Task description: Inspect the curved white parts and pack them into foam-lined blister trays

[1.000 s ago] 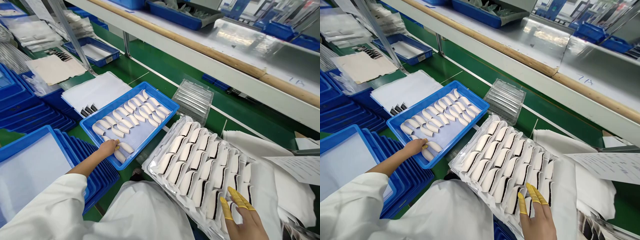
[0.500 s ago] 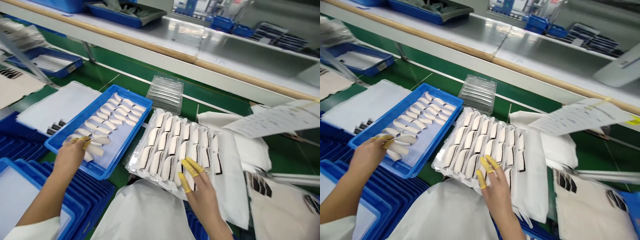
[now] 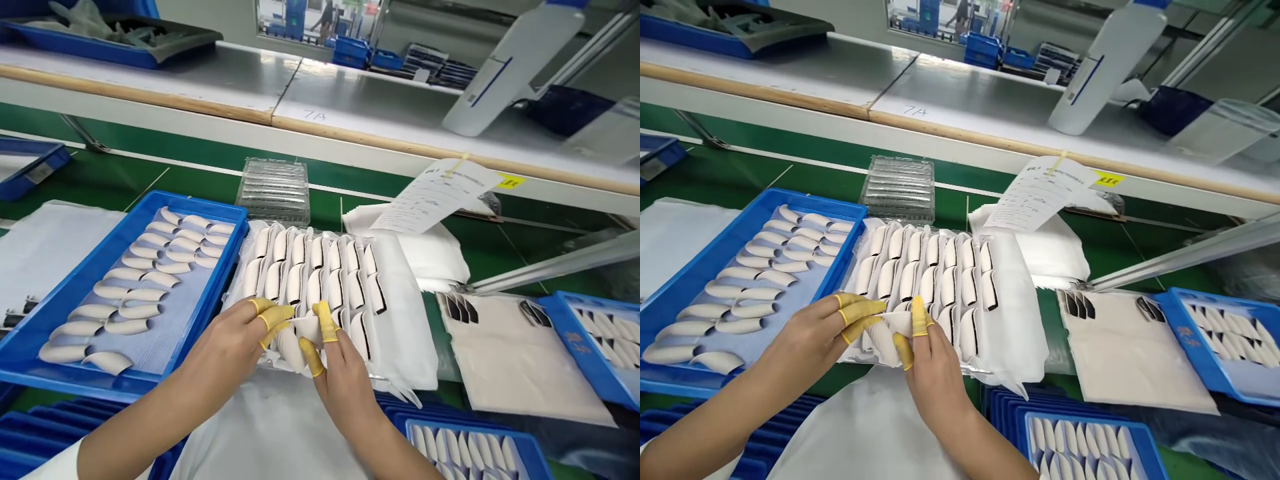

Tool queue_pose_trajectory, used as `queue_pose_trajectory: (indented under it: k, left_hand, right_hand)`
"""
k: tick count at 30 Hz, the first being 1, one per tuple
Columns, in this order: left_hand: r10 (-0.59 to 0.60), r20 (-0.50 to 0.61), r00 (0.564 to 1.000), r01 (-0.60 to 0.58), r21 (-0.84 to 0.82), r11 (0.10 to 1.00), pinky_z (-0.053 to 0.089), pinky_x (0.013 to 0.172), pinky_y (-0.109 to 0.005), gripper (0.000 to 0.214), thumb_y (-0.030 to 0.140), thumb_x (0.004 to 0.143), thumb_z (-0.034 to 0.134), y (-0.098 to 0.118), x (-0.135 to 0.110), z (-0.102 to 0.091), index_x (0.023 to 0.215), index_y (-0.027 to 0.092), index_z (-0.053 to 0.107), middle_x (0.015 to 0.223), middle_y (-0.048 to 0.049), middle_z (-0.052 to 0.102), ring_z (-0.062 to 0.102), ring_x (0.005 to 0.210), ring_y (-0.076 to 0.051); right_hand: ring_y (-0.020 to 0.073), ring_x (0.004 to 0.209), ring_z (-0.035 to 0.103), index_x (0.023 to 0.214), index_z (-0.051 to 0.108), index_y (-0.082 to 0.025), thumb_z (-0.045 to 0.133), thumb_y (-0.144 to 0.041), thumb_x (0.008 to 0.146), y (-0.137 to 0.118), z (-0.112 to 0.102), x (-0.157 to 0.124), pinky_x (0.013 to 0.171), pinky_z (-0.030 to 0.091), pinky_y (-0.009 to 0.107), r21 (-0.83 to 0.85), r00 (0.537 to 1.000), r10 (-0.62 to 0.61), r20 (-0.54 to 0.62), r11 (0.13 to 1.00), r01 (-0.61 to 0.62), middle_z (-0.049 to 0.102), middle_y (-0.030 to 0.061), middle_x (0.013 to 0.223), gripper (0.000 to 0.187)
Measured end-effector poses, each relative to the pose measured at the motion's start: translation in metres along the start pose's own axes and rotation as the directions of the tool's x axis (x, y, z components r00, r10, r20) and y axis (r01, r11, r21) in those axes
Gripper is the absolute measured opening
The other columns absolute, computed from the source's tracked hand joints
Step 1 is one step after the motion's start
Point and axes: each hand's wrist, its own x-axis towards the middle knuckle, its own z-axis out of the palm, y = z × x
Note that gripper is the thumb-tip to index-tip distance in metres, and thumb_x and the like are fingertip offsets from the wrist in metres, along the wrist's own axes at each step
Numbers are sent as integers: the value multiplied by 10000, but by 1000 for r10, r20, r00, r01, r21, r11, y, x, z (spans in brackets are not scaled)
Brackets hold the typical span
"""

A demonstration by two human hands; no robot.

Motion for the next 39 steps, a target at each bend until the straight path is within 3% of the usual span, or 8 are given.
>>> queue_pose_trajectory:
  k: [2,5,7,11,19,32,36,39]
  left_hand:
    - [-116,41,992,120,-130,984,582,669,-249,266,239,952,518,0,6,7,1196,231,626,818,-8,714,680,716,-142]
    - [-304,166,938,345,-361,867,567,629,-251,242,344,890,617,-1,16,16,1101,237,670,817,0,730,652,655,-136]
    - [-361,259,896,444,-503,741,578,664,-268,214,387,848,664,0,23,22,974,220,706,843,-26,741,674,717,-156]
    - [-404,368,838,543,-642,542,589,699,-275,210,360,800,709,8,31,32,939,202,716,872,-45,741,684,766,-162]
    - [-433,353,829,554,-622,554,558,675,-257,186,315,805,703,20,30,37,947,197,722,835,-29,719,641,736,-142]
    - [-413,226,883,462,-576,674,510,620,-227,153,293,862,644,17,24,44,932,197,740,772,-18,691,573,646,-114]
    - [-360,251,899,438,-459,773,564,812,-299,258,328,941,518,-12,21,50,1014,194,726,900,-60,731,671,857,-176]
    - [-468,206,859,485,-40,873,464,1077,-427,321,205,949,401,-55,16,61,1097,161,682,1104,-112,721,620,1166,-244]
  right_hand:
    - [269,949,669,1518,327,-209,447,-331,1013,2,-7,-6,804,596,436,260,978,187,87,944,-204,671,165,1097,533]
    - [225,1018,666,1479,366,-254,468,-450,1002,-2,-23,-7,888,566,402,682,876,325,356,550,-481,655,131,1198,526]
    - [205,1050,656,1452,406,-260,509,-497,980,-6,-32,-6,914,545,373,780,825,309,473,290,-555,663,103,1191,538]
    - [199,990,673,1426,462,-272,626,-548,899,-9,-41,-7,822,547,333,776,764,302,570,107,-621,690,71,1089,617]
    - [162,881,663,1395,526,-279,686,-545,853,-5,-38,-7,735,521,285,761,741,278,612,50,-647,661,65,1154,625]
    - [203,995,671,1532,288,-367,838,-406,743,-4,-22,-17,784,539,327,764,730,288,620,-10,-645,694,72,1143,963]
    - [229,1003,684,1524,310,-356,853,-406,721,-3,-19,-18,792,556,359,747,703,330,631,-13,-664,714,81,1104,970]
    - [230,1003,692,1524,306,-356,847,-412,728,-2,-21,-16,826,559,378,742,694,338,636,-22,-670,718,77,1099,964]
